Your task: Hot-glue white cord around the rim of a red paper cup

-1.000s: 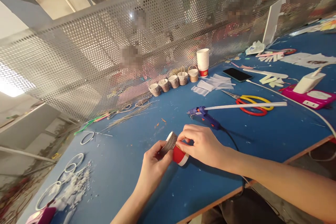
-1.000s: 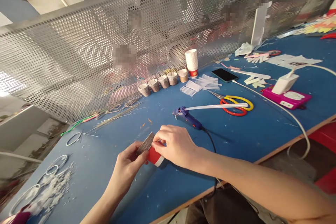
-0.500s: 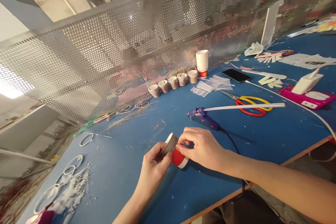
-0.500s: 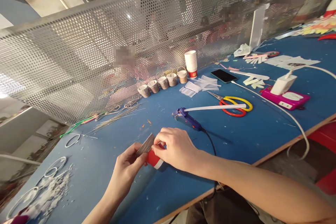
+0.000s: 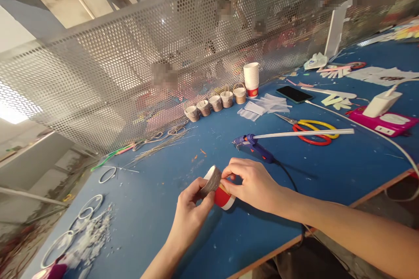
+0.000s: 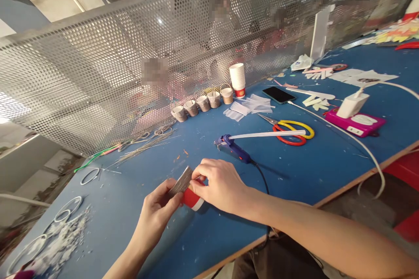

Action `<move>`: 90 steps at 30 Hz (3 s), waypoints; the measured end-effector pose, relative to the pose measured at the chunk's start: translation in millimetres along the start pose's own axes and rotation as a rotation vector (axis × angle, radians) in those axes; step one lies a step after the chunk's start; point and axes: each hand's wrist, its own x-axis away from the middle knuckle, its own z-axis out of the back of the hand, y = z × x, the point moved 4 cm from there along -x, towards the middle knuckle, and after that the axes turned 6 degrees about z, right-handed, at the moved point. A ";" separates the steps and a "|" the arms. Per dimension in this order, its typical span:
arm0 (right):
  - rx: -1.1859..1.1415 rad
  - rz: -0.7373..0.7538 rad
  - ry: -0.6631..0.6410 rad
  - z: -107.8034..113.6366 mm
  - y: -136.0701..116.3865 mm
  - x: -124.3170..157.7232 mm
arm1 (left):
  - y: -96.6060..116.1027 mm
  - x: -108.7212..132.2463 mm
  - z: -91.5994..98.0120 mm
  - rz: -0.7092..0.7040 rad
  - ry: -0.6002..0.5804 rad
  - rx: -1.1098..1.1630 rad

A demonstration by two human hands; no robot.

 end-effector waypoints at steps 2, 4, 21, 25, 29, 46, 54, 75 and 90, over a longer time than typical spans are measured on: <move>-0.008 -0.007 0.003 0.2 0.5 0.4 | 0.1 0.2 0.0 -0.007 -0.004 0.003; -0.014 -0.018 -0.001 0.2 1.0 0.5 | -0.1 0.6 0.1 -0.013 -0.007 0.002; -0.048 -0.072 -0.024 -0.4 3.8 -0.4 | -3.7 -0.6 2.9 -0.014 -0.025 0.005; -0.067 -0.097 -0.036 -0.2 5.3 -0.3 | -3.3 -0.2 3.2 0.004 -0.024 0.027; -0.104 -0.131 -0.060 -0.5 7.0 -0.1 | -2.8 0.3 2.7 0.009 -0.027 0.061; -0.270 -0.297 -0.124 -4.8 15.1 -2.8 | -12.0 -3.4 4.6 -0.001 -0.037 0.163; -0.612 -0.509 -0.205 -9.7 24.6 -1.9 | -17.6 -5.0 7.9 0.014 -0.037 0.310; -0.268 -0.285 -0.157 -6.1 19.0 0.7 | -7.6 -9.2 0.2 0.035 -0.119 0.061; -0.245 -0.106 -0.068 0.2 8.6 2.5 | 2.8 -4.4 -2.4 -0.097 -0.021 -0.096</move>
